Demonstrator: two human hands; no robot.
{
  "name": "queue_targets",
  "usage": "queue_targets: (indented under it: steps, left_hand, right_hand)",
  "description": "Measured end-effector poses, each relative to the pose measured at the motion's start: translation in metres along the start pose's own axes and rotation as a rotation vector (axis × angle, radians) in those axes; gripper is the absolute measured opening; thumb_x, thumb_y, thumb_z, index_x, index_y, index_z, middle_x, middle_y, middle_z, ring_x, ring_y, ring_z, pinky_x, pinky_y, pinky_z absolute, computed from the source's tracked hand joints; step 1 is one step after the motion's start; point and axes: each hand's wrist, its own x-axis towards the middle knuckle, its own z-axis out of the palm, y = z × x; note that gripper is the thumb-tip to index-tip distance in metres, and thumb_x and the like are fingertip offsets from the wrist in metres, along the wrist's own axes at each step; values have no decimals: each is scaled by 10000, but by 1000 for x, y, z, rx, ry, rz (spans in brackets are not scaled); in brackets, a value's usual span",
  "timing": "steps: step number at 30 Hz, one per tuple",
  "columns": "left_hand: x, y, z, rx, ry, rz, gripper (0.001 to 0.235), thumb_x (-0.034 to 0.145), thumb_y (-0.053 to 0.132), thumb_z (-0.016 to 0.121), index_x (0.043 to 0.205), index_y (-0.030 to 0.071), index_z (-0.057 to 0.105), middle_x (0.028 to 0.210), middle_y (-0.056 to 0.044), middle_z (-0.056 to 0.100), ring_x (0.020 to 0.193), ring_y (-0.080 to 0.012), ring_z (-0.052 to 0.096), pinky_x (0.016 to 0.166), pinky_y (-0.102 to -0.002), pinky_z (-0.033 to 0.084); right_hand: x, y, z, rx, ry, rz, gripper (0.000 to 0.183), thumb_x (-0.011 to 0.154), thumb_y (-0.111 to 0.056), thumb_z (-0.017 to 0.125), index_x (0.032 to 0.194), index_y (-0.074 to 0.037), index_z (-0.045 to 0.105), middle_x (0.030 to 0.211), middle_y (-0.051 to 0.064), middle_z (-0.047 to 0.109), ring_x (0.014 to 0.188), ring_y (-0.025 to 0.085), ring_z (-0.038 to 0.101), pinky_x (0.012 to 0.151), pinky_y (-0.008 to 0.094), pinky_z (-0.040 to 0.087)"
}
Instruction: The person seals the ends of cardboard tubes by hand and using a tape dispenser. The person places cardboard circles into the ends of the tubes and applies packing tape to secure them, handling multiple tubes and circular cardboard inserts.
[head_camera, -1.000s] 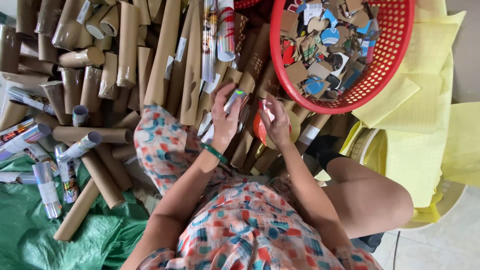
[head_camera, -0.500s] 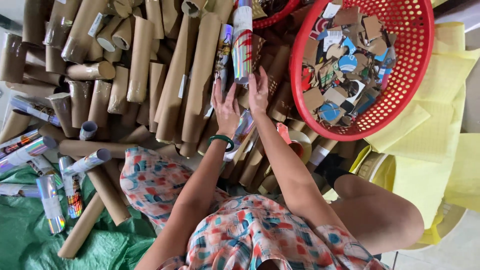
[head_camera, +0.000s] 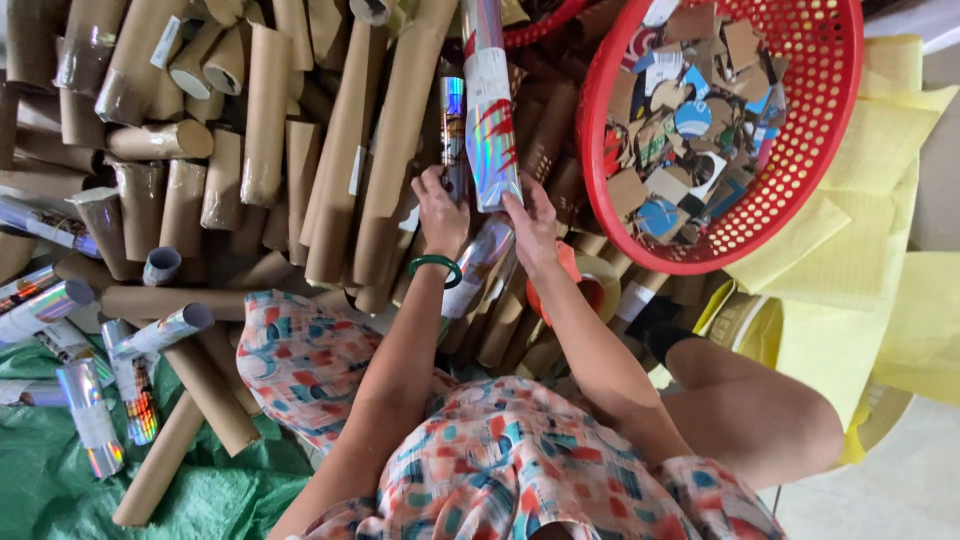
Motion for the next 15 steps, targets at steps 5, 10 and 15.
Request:
queue_targets:
  steps: [5, 10, 15]
  left_hand:
    - [-46, 32, -17, 68, -135, 83, 885, 676, -86, 778, 1439, 22, 343, 1330, -311, 407, 1199, -558, 476, 995, -529, 462]
    - [-87, -7, -30, 234, -482, 72, 1062, 669, 71, 823, 1533, 43, 207, 1414, -298, 376, 1250, -521, 465, 1060, -472, 449]
    - [-91, -85, -25, 595, -694, 373, 1066, 721, 188, 807, 1578, 15, 199, 1531, -258, 381, 1375, -483, 426, 1153, -512, 418]
  right_hand:
    - [-73, 27, -58, -346, -111, -281, 360, 1010, -101, 662, 1339, 3, 559, 1227, 101, 669, 1118, 172, 638, 985, 311, 534]
    - [-142, 45, -121, -935, -105, -255, 322, 906, -160, 762, 1141, -10, 602, 936, 181, 708, 833, 267, 712, 773, 366, 573]
    - [-156, 64, -140, -1314, -493, -203, 446, 850, -193, 778, 1188, 16, 575, 1012, 259, 691, 890, 456, 672, 767, 519, 540]
